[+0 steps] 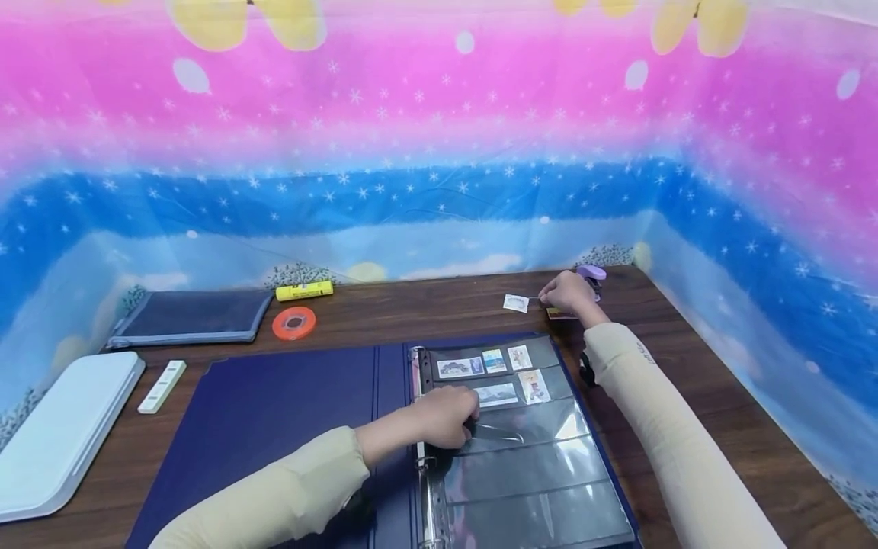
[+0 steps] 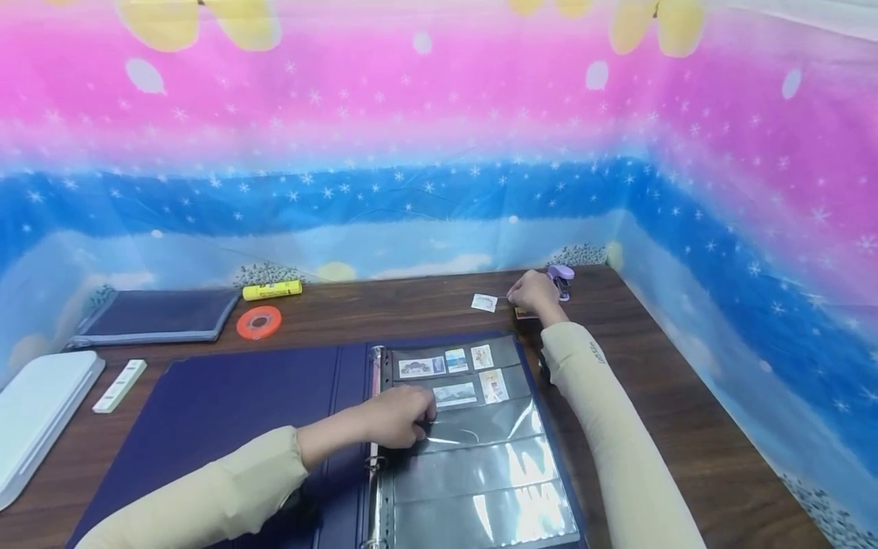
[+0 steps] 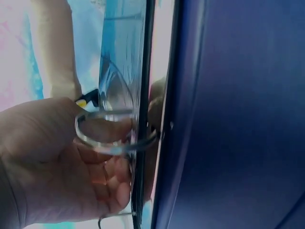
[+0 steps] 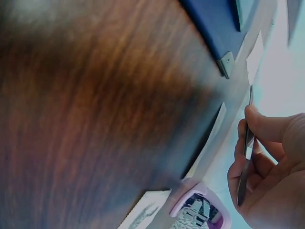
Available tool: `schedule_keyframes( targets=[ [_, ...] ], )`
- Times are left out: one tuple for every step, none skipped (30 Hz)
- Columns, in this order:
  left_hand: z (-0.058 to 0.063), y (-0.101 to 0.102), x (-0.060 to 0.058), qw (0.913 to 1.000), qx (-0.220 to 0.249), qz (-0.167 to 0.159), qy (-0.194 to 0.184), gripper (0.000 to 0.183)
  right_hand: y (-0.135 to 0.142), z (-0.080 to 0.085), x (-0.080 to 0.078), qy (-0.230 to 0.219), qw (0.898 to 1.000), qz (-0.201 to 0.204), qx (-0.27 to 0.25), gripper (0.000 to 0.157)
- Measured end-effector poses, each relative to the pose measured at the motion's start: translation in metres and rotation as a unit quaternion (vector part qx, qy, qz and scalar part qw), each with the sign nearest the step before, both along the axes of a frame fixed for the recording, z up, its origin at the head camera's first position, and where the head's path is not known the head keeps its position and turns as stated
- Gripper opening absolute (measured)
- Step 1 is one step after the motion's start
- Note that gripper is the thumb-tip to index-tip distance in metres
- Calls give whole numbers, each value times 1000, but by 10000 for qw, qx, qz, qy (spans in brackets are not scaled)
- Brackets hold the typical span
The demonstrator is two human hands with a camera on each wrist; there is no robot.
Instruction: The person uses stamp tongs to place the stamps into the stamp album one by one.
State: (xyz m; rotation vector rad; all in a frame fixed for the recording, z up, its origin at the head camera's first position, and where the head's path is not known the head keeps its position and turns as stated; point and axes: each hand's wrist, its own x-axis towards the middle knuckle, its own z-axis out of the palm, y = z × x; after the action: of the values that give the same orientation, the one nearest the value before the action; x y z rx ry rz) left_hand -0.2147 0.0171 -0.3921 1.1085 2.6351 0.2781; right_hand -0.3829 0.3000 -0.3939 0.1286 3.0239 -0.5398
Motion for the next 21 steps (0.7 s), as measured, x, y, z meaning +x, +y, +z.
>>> schedule_keyframes(
  targets=[
    [1,0,-2,9999,54,-3,-149,12,0,1,1,9,10000,-17,-18,22],
    [2,-1,-4,9996,104,1,-267,11,0,2,2,15,10000,-15,-35,22],
    [3,-2,-6,9993,146,-3,-353,10,0,4,3,23,10000,-2,-53,22],
    [4,-2,-8,9989,184,-8,-431,11,-1,5,5,29,10000,20,-75,22],
    [5,-3,-10,9985,202,-23,-511,12,-1,6,6,37,9999,42,-96,22],
    [5,-4,-11,9981,211,-33,-569,15,-1,8,8,32,9999,80,-117,23],
    [6,-5,-13,9978,222,-45,-630,18,-1,10,9,40,9998,111,-132,23],
    [6,-7,-14,9977,218,-29,-639,19,-1,11,10,39,9998,168,-134,23],
    [7,-8,-15,9976,210,-11,-666,21,-2,13,12,48,9997,215,-139,24],
    [6,-9,-17,9971,219,18,-724,23,-3,15,13,44,9995,263,-150,24],
    [6,-10,-18,9967,250,44,-772,25,-3,16,14,44,9994,308,-156,24],
    [6,-12,-19,9964,281,72,-802,26,-4,18,15,60,9993,342,-143,24],
    [6,-13,-20,9958,331,96,-847,26,-5,20,16,80,9992,372,-137,23],
    [6,-14,-21,9952,386,110,-897,26,-6,21,17,88,9991,399,-146,23],
    [5,-15,-21,9945,436,110,-946,26,-6,22,18,101,9990,419,-121,23],
    [5,-16,-21,9938,501,98,-991,26,-6,22,18,101,9990,436,-92,23],
    [4,-16,-22,9932,558,76,-1022,25,-6,21,19,100,9989,449,-53,23],
    [4,-16,-21,9927,598,49,-1048,25,-5,20,19,101,9989,452,-21,23],
    [3,-16,-21,9922,638,24,-1069,24,-4,18,20,88,9989,455,-16,23],
    [3,-16,-21,9917,669,5,-1100,24,-2,16,21,63,9990,437,-17,22],
    [2,-16,-21,9913,691,-14,-1116,24,0,14,22,48,9991,432,-4,22]
  ],
)
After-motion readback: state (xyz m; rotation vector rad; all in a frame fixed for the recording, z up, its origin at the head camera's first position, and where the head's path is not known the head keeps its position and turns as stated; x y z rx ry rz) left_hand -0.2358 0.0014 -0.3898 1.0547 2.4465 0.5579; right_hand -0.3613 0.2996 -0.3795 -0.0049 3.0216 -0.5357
